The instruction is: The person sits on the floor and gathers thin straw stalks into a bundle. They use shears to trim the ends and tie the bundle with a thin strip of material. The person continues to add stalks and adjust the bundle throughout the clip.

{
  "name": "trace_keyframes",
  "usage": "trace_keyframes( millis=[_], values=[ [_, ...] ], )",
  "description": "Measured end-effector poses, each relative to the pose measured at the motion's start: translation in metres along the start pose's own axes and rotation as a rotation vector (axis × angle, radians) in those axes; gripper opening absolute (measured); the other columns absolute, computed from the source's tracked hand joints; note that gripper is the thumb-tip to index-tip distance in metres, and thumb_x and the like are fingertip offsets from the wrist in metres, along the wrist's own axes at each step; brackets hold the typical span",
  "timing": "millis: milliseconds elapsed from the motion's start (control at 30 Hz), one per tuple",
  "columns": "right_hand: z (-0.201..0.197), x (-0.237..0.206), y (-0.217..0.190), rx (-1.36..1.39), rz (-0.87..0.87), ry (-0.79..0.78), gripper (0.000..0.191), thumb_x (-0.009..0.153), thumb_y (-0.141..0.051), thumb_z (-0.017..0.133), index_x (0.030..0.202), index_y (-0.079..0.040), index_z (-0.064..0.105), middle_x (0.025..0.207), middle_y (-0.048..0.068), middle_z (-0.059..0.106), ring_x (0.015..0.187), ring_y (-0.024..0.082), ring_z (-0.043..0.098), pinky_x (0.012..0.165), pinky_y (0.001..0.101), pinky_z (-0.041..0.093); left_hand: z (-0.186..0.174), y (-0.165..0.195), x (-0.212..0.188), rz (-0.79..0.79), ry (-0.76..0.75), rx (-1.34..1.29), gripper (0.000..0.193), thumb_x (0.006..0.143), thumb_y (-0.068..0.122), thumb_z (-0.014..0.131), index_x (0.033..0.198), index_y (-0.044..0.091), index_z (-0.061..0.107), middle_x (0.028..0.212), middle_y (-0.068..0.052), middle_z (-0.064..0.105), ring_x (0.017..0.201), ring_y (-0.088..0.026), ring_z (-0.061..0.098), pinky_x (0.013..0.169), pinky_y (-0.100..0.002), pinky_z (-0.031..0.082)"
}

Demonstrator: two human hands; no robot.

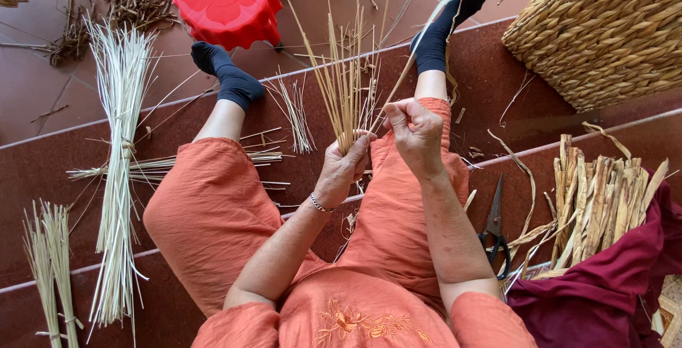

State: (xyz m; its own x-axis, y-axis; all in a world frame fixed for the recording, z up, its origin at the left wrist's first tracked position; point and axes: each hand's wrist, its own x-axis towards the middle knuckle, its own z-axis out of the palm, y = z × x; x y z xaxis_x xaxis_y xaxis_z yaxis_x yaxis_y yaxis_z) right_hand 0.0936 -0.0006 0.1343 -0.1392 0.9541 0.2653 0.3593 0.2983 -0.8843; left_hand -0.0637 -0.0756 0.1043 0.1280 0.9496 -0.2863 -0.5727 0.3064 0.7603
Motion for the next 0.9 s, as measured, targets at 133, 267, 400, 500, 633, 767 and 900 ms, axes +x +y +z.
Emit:
trace_keyframes(
  millis=[133,267,400,500,633,767,900],
  values=[
    [-0.007,0.007,-0.006,-0.101,-0.053,-0.029,0.022,0.103,-0.015,0.072,0.087,-0.001,0.068,0.070,0.004,0.064,0.061,0.010,0.058,0.056,0.0244,0.046,0.002,0.002,0.004,0.033,0.063,-0.010,0.021,0.108,0.024,0.057,0.114,0.008,0.068,0.063,0.009,0.043,0.049,-0.001,0.031,0.041,-0.020,0.024],
    [-0.002,0.003,-0.011,0.017,-0.062,-0.250,0.015,0.100,-0.014,0.071,0.090,-0.002,0.071,0.075,0.001,0.068,0.065,0.008,0.063,0.054,0.0223,0.050,0.004,0.004,0.008,-0.011,0.115,-0.123,0.018,0.105,0.025,0.056,0.114,0.013,0.066,0.059,0.009,0.042,0.047,0.000,0.031,0.039,-0.019,0.023],
    [0.004,-0.011,-0.007,0.102,0.006,-0.326,0.014,0.100,-0.014,0.072,0.094,-0.001,0.071,0.074,0.002,0.067,0.064,0.009,0.059,0.056,0.0239,0.049,0.000,0.003,0.008,0.028,0.103,-0.235,0.017,0.107,0.023,0.060,0.115,0.009,0.067,0.064,0.010,0.044,0.050,0.001,0.033,0.041,-0.018,0.027],
    [0.006,-0.022,0.006,0.075,-0.023,-0.365,0.015,0.100,-0.016,0.071,0.094,-0.002,0.071,0.072,0.000,0.066,0.063,0.007,0.061,0.055,0.0238,0.049,-0.006,0.002,0.009,0.059,0.126,-0.154,0.020,0.107,0.025,0.060,0.113,0.008,0.068,0.064,0.009,0.047,0.050,0.000,0.036,0.041,-0.018,0.030],
    [0.011,-0.024,0.033,0.221,0.123,-0.250,0.021,0.104,-0.019,0.064,0.088,-0.006,0.067,0.072,-0.002,0.064,0.061,0.006,0.059,0.050,0.0225,0.052,-0.009,-0.003,0.010,0.024,0.091,-0.051,0.022,0.105,0.028,0.061,0.108,0.008,0.069,0.061,0.009,0.048,0.047,0.000,0.035,0.038,-0.018,0.030],
    [0.006,-0.019,0.053,0.538,0.280,-0.143,0.022,0.107,-0.021,0.066,0.091,-0.005,0.065,0.071,-0.002,0.059,0.062,0.007,0.052,0.057,0.0229,0.047,-0.007,-0.006,0.012,-0.011,0.108,-0.097,0.019,0.104,0.026,0.065,0.105,0.008,0.069,0.062,0.011,0.044,0.049,0.001,0.032,0.040,-0.018,0.026],
    [0.010,-0.016,0.056,0.741,0.298,-0.072,0.022,0.105,-0.023,0.067,0.092,-0.006,0.064,0.075,-0.001,0.063,0.062,0.006,0.056,0.058,0.0217,0.047,-0.004,-0.006,0.014,-0.029,0.067,-0.122,0.019,0.104,0.025,0.064,0.105,0.007,0.070,0.062,0.011,0.044,0.048,0.001,0.032,0.040,-0.019,0.024]
  ],
)
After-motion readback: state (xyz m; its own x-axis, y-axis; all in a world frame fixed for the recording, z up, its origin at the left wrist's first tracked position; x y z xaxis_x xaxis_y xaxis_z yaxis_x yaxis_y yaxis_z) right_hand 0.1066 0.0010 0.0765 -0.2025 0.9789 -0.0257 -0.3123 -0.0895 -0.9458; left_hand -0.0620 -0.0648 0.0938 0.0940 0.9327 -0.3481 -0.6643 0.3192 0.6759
